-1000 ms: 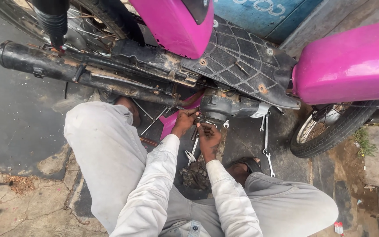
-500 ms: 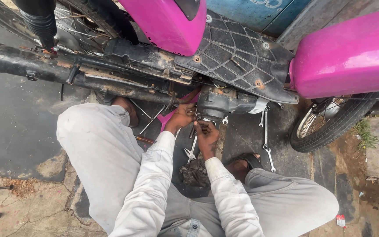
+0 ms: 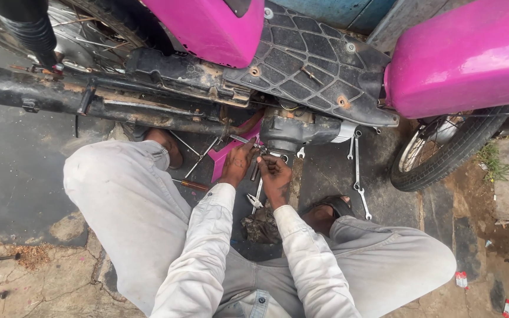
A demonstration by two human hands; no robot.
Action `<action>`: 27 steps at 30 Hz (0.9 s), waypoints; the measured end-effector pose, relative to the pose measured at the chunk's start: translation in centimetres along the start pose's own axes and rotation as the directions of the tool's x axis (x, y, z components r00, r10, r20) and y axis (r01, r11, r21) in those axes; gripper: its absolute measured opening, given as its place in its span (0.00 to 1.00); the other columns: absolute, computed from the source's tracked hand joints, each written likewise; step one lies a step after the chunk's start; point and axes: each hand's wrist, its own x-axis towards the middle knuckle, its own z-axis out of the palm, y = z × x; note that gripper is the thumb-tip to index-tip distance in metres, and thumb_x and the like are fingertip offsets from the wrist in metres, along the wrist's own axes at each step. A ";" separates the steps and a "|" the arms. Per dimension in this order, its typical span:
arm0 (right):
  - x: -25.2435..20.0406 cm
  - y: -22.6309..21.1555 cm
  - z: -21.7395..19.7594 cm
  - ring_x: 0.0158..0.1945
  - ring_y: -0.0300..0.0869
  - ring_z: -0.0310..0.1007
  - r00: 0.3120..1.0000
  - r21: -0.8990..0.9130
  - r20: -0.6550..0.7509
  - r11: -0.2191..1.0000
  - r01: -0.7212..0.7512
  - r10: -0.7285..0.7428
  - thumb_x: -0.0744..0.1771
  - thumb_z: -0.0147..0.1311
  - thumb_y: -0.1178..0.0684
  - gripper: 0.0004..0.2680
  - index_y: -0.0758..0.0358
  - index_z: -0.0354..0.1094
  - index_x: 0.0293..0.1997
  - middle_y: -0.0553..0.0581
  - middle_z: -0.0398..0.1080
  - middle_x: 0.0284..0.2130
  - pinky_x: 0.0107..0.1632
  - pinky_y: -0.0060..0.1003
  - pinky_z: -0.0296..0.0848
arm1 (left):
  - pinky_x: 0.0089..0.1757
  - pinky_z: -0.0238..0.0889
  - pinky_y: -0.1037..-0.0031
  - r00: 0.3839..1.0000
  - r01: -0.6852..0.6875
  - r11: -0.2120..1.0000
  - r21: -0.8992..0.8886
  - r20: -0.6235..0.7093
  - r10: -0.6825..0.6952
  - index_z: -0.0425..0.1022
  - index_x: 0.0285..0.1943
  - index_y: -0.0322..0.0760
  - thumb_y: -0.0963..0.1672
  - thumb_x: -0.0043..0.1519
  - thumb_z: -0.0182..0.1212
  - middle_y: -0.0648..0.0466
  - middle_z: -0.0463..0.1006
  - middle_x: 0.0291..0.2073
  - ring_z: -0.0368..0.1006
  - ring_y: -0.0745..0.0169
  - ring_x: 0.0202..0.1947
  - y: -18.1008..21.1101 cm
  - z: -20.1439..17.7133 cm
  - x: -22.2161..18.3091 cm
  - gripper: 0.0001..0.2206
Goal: Dismantling and cleaning the engine components of a motorcycle using a screwdriver and wrench.
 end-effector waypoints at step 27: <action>16.2 -22.3 -5.6 0.59 0.52 0.70 0.796 -0.760 0.504 0.267 0.593 -0.336 0.64 0.53 0.69 0.22 0.50 0.69 0.63 0.58 0.71 0.55 0.58 0.48 0.70 | 0.44 0.68 0.53 0.845 0.033 0.992 -0.120 -0.527 -0.092 0.70 0.62 0.31 0.40 0.48 0.73 0.42 0.80 0.39 0.77 0.37 0.43 3.3 2.7 1.8 0.30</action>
